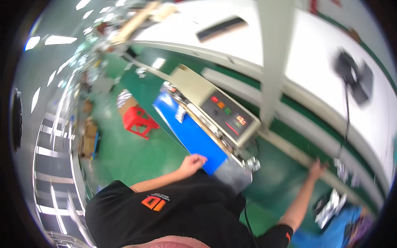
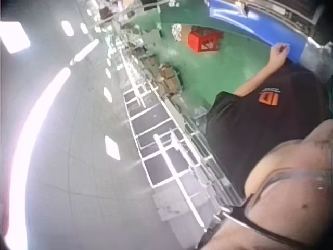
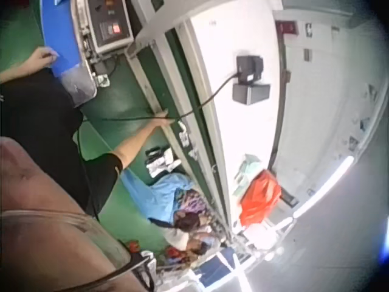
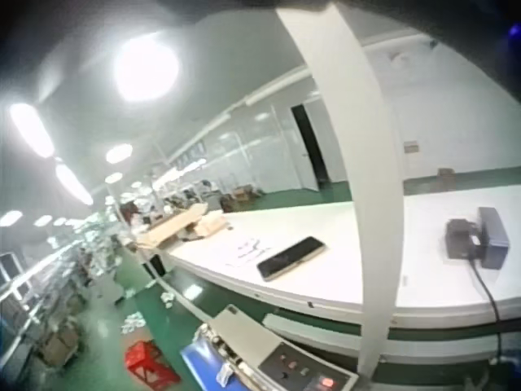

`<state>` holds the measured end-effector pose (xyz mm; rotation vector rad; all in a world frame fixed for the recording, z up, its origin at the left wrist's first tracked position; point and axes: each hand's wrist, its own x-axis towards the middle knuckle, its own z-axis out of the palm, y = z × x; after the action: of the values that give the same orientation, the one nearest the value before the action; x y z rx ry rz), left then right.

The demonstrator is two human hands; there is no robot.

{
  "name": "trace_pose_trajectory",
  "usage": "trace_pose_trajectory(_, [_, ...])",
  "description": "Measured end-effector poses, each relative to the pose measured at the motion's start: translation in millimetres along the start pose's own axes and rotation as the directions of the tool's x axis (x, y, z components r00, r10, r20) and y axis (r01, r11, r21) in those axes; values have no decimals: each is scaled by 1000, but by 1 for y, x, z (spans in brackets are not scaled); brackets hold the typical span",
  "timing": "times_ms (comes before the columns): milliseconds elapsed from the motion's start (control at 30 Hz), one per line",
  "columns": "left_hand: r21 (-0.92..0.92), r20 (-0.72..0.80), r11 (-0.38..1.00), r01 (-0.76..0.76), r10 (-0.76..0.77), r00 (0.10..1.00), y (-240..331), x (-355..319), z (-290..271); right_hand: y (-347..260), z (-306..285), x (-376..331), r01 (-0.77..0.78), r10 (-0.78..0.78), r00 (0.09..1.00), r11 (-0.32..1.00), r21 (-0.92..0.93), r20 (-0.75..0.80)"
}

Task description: Manually placing small foil packets into a heat sealer and placing the sealed packets onto a conveyor belt.

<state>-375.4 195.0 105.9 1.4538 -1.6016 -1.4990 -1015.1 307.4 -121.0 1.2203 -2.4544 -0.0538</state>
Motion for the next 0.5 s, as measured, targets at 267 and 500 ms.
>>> trace_pose_trajectory(267, [127,-102,968,217,-205,974,-18,-80,-22,90,127,88,-765,510,506,639,88,695])
trace_pose_trajectory(500, [173,63,970,169,-182,981,-7,-73,-2,37,36,55,-702,566,691,674,231,450])
